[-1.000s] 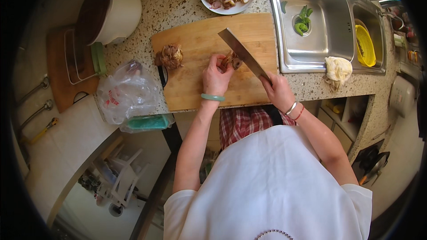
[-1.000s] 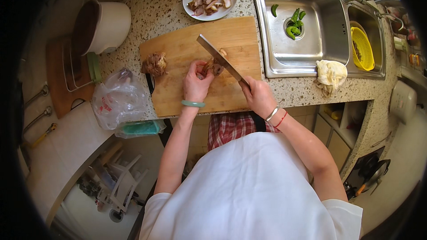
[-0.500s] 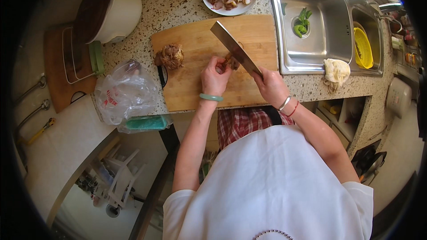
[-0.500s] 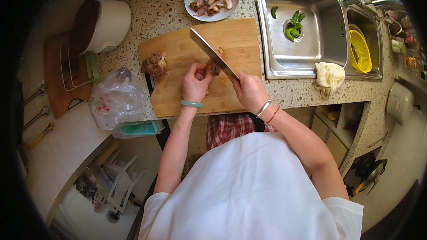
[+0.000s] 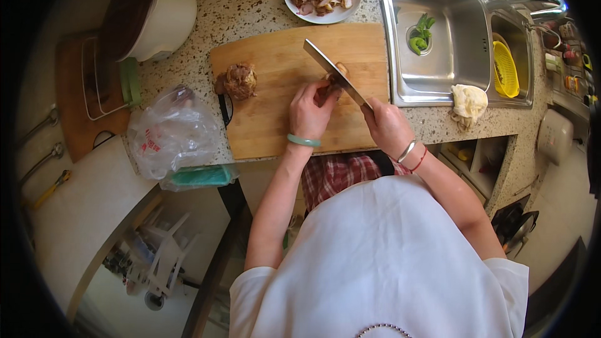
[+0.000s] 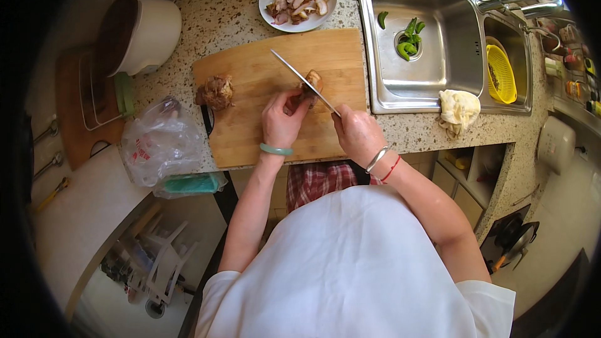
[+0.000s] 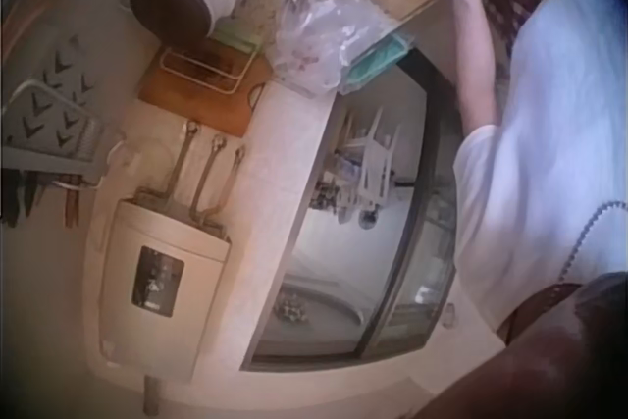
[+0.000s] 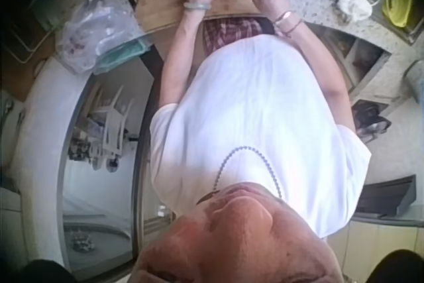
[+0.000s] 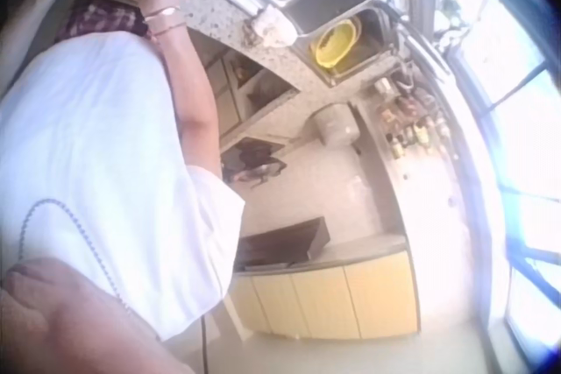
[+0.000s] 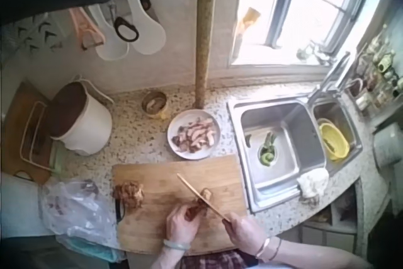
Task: The person slices cooked meat into thin strips on a wooden cutting board using a large cleaver. They hold the meat with their left hand and cut with their right, periodically transferring the sliced pieces to a white plate nearby.
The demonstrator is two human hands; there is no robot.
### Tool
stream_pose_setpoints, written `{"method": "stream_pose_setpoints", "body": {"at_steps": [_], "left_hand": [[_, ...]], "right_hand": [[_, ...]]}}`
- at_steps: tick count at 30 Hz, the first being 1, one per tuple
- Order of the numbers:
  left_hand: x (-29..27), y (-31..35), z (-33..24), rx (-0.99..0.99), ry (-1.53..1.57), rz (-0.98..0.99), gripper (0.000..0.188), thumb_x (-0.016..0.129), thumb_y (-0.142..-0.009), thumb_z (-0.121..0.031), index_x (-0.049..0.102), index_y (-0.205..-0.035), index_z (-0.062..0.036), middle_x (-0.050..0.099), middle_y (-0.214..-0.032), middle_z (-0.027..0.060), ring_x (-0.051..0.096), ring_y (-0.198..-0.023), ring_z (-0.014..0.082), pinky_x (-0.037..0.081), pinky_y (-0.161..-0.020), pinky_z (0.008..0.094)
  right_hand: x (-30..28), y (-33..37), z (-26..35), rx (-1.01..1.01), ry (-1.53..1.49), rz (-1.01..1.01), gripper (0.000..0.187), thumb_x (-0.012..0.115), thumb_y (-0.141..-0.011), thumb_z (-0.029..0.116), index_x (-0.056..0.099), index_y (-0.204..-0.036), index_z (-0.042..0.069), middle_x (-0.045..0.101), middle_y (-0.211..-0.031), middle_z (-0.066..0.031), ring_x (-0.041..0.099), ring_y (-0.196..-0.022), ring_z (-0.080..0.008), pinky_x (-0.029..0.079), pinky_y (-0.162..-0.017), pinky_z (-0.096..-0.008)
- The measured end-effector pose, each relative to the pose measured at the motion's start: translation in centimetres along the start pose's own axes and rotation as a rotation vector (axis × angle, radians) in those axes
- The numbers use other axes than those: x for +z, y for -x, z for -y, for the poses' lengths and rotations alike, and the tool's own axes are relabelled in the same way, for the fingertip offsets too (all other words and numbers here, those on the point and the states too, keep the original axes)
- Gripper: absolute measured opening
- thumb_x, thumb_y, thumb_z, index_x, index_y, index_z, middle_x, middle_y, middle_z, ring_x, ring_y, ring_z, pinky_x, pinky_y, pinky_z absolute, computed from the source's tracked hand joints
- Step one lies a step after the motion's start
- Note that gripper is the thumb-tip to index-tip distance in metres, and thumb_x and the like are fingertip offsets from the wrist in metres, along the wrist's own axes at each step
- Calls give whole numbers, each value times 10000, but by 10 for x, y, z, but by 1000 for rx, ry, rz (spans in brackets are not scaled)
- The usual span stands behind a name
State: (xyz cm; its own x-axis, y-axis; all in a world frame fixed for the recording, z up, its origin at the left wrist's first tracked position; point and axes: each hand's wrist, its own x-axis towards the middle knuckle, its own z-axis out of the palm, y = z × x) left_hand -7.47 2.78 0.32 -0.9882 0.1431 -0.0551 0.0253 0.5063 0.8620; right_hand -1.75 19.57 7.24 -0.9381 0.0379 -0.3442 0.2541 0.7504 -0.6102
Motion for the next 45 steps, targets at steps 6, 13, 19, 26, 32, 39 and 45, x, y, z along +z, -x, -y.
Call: {"method": "stream_pose_setpoints", "body": {"at_steps": [6,13,19,26,32,39,45], "left_hand": [[4,-5,0,61,-23,-31,165,796,-736,-75,700,-867,-41,560,-731,76,552,-582,185,465,-529,324],[6,-5,5,79,29,-5,136,773,-738,-36,677,-834,-36,541,-735,76,536,-570,191,465,-534,333],[5,-3,7,61,68,28,126,759,-739,-17,663,-816,-39,515,-722,50,509,-570,149,455,-532,299],[-2,-1,18,37,78,61,123,771,-774,-43,700,-874,-37,562,-754,23,510,-623,105,442,-557,262],[-5,1,22,-61,62,101,106,757,-808,-59,701,-892,-25,608,-805,15,534,-671,95,459,-613,261],[-6,0,29,-37,93,123,122,743,-828,-59,689,-928,-13,635,-837,29,563,-710,107,475,-655,256],[-17,-6,13,100,-46,174,148,750,-803,-50,679,-930,-28,587,-883,51,597,-754,161,495,-654,298]], "right_hand": [[7,-5,0,-13,-56,-52,203,566,-953,159,539,-845,-11,575,-651,-260,567,-646,-467,426,-574,-535],[12,-21,-6,29,-81,12,211,557,-952,178,572,-856,-9,615,-718,-276,595,-714,-476,460,-629,-555],[22,-40,-5,22,-190,-20,226,567,-944,189,602,-862,-19,622,-754,-288,600,-753,-482,472,-647,-541],[21,-48,-19,41,-466,33,217,586,-933,162,642,-1017,-30,644,-793,-264,627,-739,-435,498,-654,-442],[13,-23,-18,93,-416,59,221,593,-931,167,645,-1032,-22,654,-802,-242,638,-740,-407,503,-658,-424],[18,-51,-15,240,-575,186,231,604,-932,194,665,-958,-28,646,-728,-233,645,-673,-377,505,-627,-423],[21,-60,-20,212,-582,180,278,609,-932,214,652,-926,-61,637,-705,-246,649,-653,-367,504,-615,-425]]}}
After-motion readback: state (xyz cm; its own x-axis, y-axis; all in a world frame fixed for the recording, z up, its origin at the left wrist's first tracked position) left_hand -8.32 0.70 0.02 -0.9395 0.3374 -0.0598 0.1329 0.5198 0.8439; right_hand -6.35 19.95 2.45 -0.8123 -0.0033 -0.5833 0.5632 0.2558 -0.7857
